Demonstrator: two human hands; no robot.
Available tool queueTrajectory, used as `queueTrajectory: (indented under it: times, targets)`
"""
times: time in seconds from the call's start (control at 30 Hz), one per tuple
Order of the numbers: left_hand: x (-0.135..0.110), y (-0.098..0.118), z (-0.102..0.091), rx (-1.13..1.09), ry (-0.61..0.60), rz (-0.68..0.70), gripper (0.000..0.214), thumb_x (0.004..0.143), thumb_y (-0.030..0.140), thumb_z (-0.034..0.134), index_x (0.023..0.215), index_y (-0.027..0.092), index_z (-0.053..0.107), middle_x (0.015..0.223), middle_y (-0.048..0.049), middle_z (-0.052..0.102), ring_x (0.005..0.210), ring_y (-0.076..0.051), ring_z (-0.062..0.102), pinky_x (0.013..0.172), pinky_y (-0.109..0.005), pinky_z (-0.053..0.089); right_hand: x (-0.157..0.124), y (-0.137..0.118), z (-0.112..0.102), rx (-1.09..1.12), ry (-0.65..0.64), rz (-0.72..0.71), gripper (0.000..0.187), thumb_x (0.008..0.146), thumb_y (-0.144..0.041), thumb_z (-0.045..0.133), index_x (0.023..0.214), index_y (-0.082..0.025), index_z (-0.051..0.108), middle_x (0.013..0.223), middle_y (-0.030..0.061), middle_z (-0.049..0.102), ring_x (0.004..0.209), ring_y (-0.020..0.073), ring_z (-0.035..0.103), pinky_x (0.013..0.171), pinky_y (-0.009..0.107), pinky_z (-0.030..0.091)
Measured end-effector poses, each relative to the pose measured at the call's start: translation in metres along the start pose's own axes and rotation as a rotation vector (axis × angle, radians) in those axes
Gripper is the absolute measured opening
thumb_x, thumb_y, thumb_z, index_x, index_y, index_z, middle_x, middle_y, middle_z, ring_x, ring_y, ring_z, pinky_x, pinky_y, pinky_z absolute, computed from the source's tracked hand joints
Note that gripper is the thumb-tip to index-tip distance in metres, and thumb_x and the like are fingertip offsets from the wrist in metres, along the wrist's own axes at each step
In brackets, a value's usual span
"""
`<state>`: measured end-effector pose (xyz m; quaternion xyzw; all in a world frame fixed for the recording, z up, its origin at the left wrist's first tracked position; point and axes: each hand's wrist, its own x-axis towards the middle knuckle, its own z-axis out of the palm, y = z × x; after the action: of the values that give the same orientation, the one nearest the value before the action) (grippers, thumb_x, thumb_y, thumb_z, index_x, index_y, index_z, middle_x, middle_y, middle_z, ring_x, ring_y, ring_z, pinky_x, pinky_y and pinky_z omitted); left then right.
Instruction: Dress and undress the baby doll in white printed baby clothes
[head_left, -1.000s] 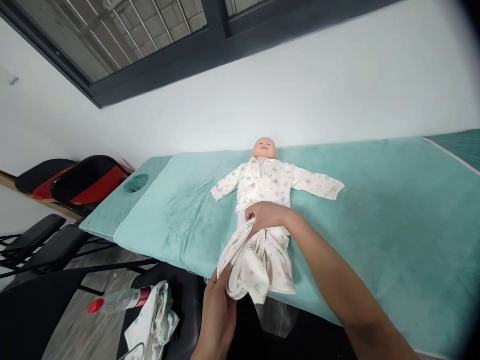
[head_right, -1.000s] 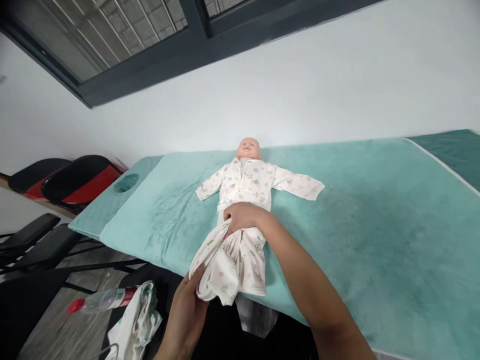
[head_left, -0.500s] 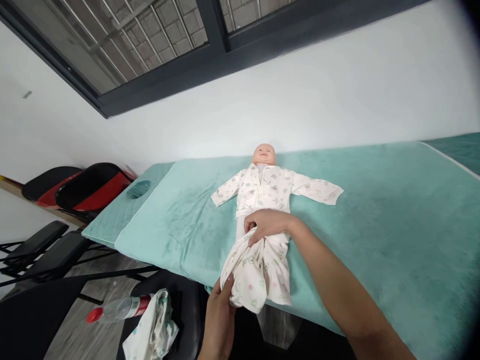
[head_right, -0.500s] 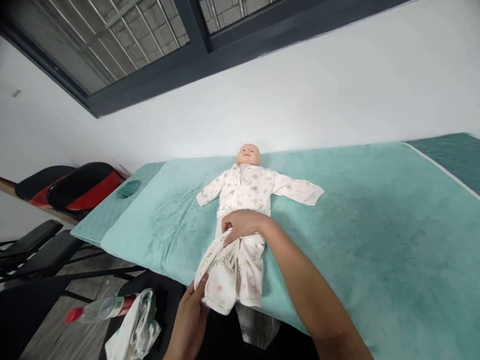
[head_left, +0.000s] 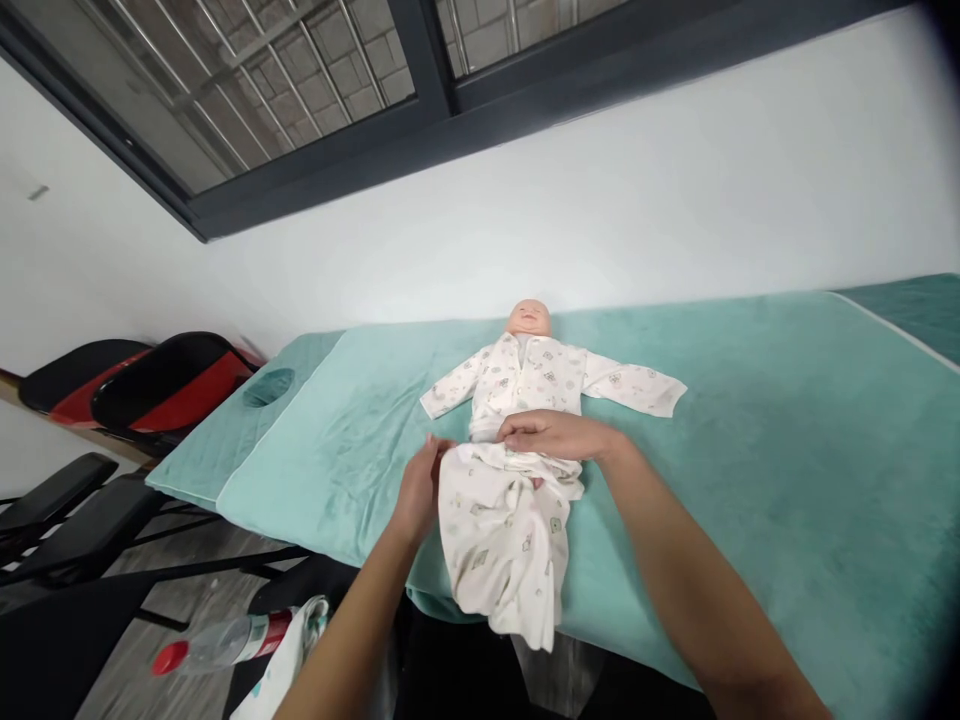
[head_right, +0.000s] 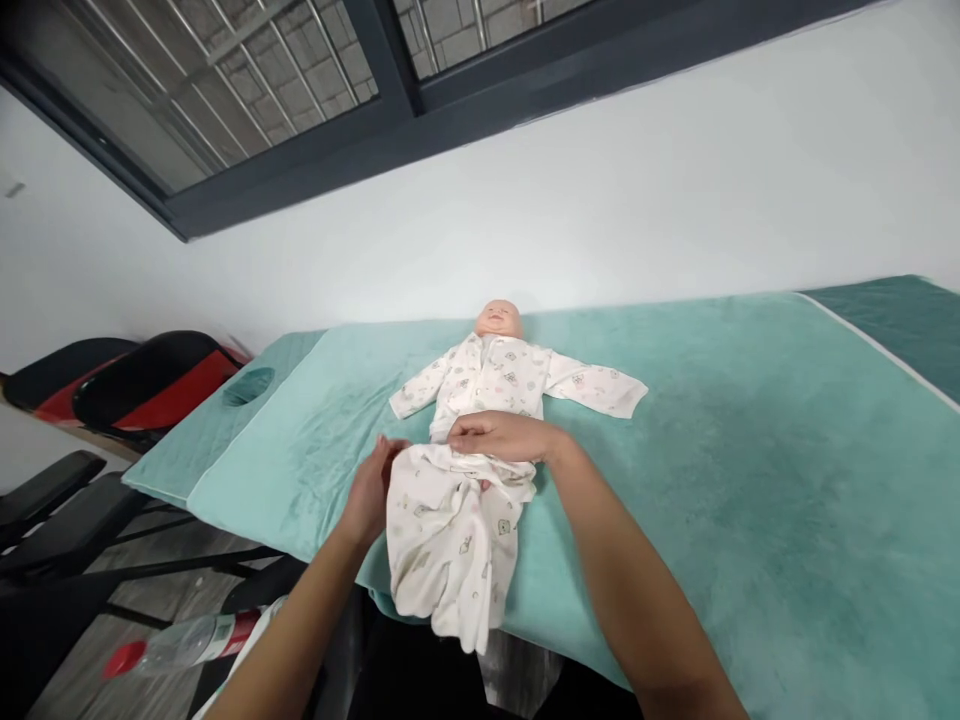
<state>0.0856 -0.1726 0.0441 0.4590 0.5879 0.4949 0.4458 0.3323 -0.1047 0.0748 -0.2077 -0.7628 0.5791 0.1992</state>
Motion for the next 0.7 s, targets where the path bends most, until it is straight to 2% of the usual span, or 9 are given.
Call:
queueTrajectory:
  times: [0.13,0.23,0.27,0.33,0.43,0.5,0.57,0.63,0.7]
  targets:
    - [0.045,0.007,0.017,0.140,-0.027,0.117,0.038,0.086,0.054,0.060,0.080,0.016,0.064,0.068,0.0007,0.055,0.062,-0.012,0.045,0.059,-0.024,0.037,-0.013,-0.007,-0.008,0.026,-0.005,0.024,0.034,0.095,-0.046,0.054,0.114,-0.021,0.066,0.110,0.0040,0.066,0.102,0.0183,0.059,0.086,0.029,0.044]
    - [0.054,0.002,0.024,0.381,-0.038,0.288,0.028,0.086,0.045,0.063,0.083,0.018,0.064,0.070,0.0010,0.054,0.066,-0.014,0.047,0.065,-0.026,0.040,-0.025,-0.007,-0.019,0.062,0.082,0.045,0.036,0.092,-0.049,0.056,0.113,-0.022,0.068,0.112,0.0058,0.069,0.099,0.0193,0.063,0.084,0.030,0.047]
    - [0.053,0.001,0.025,0.470,-0.048,0.375,0.025,0.087,0.043,0.063,0.089,0.019,0.065,0.076,0.0001,0.057,0.070,-0.015,0.050,0.068,-0.028,0.042,-0.028,-0.005,-0.022,0.071,0.151,0.061,0.038,0.092,-0.051,0.056,0.111,-0.021,0.068,0.108,0.0062,0.070,0.094,0.0190,0.065,0.079,0.030,0.048]
    - [0.051,0.001,0.025,0.596,-0.089,0.560,0.026,0.087,0.041,0.066,0.105,0.021,0.065,0.097,-0.0040,0.060,0.087,-0.018,0.056,0.080,-0.032,0.046,-0.028,0.000,-0.025,0.003,0.372,0.089,0.039,0.090,-0.055,0.056,0.107,-0.021,0.066,0.097,0.0052,0.069,0.083,0.0182,0.065,0.072,0.030,0.048]
    - [0.050,0.006,0.027,0.737,-0.192,0.749,0.042,0.084,0.039,0.070,0.122,0.024,0.060,0.123,-0.0091,0.054,0.115,-0.025,0.052,0.100,-0.040,0.044,-0.012,0.007,-0.015,-0.378,0.691,0.134,0.038,0.085,-0.055,0.065,0.104,-0.022,0.061,0.095,0.0035,0.066,0.084,0.0191,0.062,0.071,0.030,0.044]
    - [0.055,0.010,0.033,0.842,-0.216,0.787,0.042,0.085,0.038,0.070,0.123,0.023,0.060,0.123,-0.0101,0.054,0.116,-0.027,0.050,0.101,-0.043,0.042,0.004,0.009,0.001,-0.649,0.809,0.222,0.040,0.085,-0.055,0.066,0.105,-0.021,0.058,0.102,0.0063,0.064,0.091,0.0227,0.060,0.072,0.030,0.041]
    - [0.060,0.011,0.040,0.909,-0.207,0.785,0.030,0.088,0.035,0.065,0.115,0.022,0.064,0.114,-0.0096,0.057,0.109,-0.026,0.051,0.098,-0.043,0.043,0.018,0.009,0.017,-0.826,0.875,0.359,0.039,0.091,-0.056,0.058,0.105,-0.019,0.055,0.105,0.0118,0.063,0.095,0.0265,0.060,0.070,0.032,0.040]
    - [0.062,0.010,0.046,0.895,-0.167,0.756,0.017,0.092,0.033,0.059,0.101,0.021,0.067,0.103,-0.0086,0.061,0.101,-0.025,0.053,0.094,-0.041,0.043,0.025,0.009,0.026,-0.900,0.900,0.462,0.034,0.097,-0.051,0.048,0.103,-0.018,0.054,0.103,0.0149,0.063,0.092,0.0275,0.061,0.067,0.032,0.038]
    - [0.061,0.007,0.048,0.788,-0.067,0.680,0.018,0.095,0.033,0.053,0.092,0.021,0.065,0.093,-0.0072,0.063,0.092,-0.022,0.055,0.089,-0.038,0.044,0.025,0.011,0.024,-0.874,0.894,0.459,0.026,0.098,-0.042,0.043,0.096,-0.019,0.055,0.096,0.0126,0.064,0.085,0.0246,0.061,0.066,0.031,0.037]
